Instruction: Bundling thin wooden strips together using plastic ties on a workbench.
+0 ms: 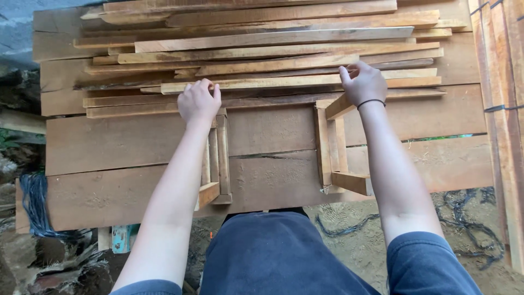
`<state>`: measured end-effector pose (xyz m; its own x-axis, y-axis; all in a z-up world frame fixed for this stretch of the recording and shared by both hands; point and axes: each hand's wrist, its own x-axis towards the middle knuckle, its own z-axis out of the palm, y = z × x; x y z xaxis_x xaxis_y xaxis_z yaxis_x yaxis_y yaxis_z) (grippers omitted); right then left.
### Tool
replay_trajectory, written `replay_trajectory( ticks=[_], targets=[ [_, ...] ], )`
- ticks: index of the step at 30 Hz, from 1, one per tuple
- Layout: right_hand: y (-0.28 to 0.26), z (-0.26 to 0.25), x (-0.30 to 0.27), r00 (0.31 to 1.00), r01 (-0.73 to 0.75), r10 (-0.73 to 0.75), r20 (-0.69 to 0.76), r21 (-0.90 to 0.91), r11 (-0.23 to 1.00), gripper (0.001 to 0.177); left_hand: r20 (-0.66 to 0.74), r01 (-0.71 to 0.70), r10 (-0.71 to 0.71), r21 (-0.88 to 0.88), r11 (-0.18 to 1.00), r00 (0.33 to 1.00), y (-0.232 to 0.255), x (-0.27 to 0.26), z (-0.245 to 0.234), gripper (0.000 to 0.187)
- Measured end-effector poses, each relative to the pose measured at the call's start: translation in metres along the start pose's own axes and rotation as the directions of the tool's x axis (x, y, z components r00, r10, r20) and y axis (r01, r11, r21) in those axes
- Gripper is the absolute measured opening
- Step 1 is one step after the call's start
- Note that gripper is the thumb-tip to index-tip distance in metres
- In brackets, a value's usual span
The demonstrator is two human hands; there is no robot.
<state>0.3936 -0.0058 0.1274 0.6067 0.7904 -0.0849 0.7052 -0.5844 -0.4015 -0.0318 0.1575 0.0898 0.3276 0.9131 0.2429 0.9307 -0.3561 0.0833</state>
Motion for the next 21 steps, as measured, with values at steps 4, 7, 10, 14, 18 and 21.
replay_trajectory(
  ticks=[4,7,10,14,18,21],
  targets=[
    [-0.002,0.002,-0.005,1.000,-0.004,0.004,0.002,-0.033,0.999,0.042,0.017,0.003,-0.003,-0.001,1.000,1.000,-0.003,-0.009,0.004,0.026],
    [0.000,0.004,0.004,1.000,-0.011,0.011,-0.001,-0.043,0.999,0.042,0.016,0.000,0.000,-0.005,1.000,1.000,-0.003,-0.001,0.002,0.025],
    [0.004,0.004,0.006,1.000,-0.015,0.016,0.019,-0.049,0.999,0.042,0.029,-0.001,0.001,0.015,1.000,1.000,0.000,0.000,0.003,0.024],
    [-0.018,-0.016,-0.010,0.994,0.030,-0.027,0.102,-0.027,0.999,0.042,0.115,0.000,-0.009,0.074,0.997,0.993,-0.006,0.000,0.011,0.029],
    [-0.044,-0.042,0.004,0.943,0.109,-0.075,0.324,-0.088,0.990,0.054,0.555,0.184,-0.194,0.074,0.980,0.809,0.026,0.036,-0.052,0.044],
    [-0.054,-0.035,0.039,0.864,0.183,-0.071,0.499,-0.180,0.966,0.067,0.636,0.223,-0.148,-0.039,0.974,0.758,0.038,0.061,-0.054,0.051]
  ],
)
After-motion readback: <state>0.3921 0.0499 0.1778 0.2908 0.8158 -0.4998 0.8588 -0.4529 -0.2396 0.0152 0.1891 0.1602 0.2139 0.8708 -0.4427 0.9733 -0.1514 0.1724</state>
